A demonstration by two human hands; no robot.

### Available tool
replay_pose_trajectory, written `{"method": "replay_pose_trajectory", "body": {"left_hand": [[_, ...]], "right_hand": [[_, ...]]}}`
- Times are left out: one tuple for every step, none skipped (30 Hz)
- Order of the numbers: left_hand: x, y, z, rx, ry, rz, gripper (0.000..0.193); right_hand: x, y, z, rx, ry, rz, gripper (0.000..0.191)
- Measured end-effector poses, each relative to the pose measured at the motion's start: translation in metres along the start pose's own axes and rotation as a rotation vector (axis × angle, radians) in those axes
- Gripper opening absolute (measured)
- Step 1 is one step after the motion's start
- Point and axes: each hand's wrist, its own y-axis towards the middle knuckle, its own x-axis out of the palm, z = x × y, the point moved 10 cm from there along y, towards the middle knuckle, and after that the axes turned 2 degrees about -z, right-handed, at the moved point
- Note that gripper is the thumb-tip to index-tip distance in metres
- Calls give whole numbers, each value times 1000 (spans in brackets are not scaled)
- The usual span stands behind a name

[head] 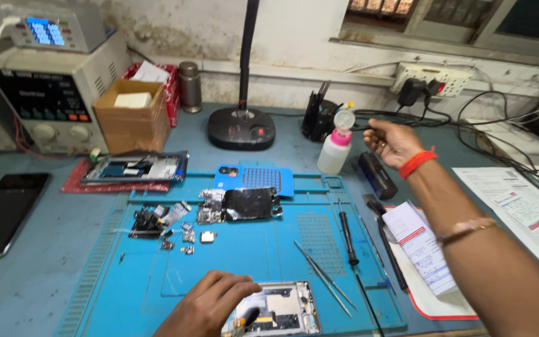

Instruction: The person repairs a disassembled smartphone at a workbench. They hold the phone frame, pry at its edges with a metal spudger, use tweezers to pick small internal components from the mat, handle a small part in both hands, and use a screwdriver on the phone body while arranging parts on the mat.

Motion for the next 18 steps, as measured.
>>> {"method": "replay_pose_trajectory", "body": {"left_hand": [[-7, 1, 7, 4, -7, 11, 50], [-11, 2, 12, -15, -31, -10, 54], [-14, 3, 18, -35, -55, -30, 59], [-18, 5, 22, -52, -77, -48, 65], [-24, 7, 27, -51, -83, -47, 65], [-28, 8, 33, -50, -91, -48, 65], [-32, 10, 38, -48, -100, -49, 66], [-36, 10, 41, -56, -109, -48, 65], [-38, 11, 44, -64, -117, -49, 64], [-40, 11, 46, -69, -126, -52, 64], [-43, 11, 49, -61, -122, -50, 64], [-44, 12, 52, -51, -118, -50, 65], [-46, 12, 54, -40, -114, -49, 66], [-46, 12, 53, -60, -120, -56, 65], [-45, 12, 53, -77, -128, -65, 64], [-45, 13, 53, -94, -135, -73, 63], [-45, 13, 52, -110, -137, -84, 62], [-45, 13, 52, -126, -138, -94, 61]], "right_hand": [[3, -5, 0, -4, 12, -47, 12], [7, -14, 3, 8, 6, -83, 11], [11, -27, 8, 21, -1, -121, 11], [16, -42, 12, 31, -8, -159, 11], [21, -60, 20, 65, -2, -185, 10], [26, -81, 32, 101, 4, -207, 8], [30, -103, 43, 108, -42, -207, 8], [35, -126, 55, 115, -86, -208, 8], [46, -149, 68, 153, -122, -274, 11], [56, -169, 80, 189, -156, -338, 13], [57, -186, 91, 233, -178, -305, 14], [58, -202, 101, 275, -200, -270, 14], [58, -214, 109, 317, -223, -235, 15], [63, -225, 114, 330, -225, -243, 17], [66, -234, 118, 342, -227, -248, 18], [70, -241, 121, 353, -230, -253, 19], [72, -245, 122, 351, -259, -256, 20], [74, -248, 123, 348, -290, -260, 20]]}}
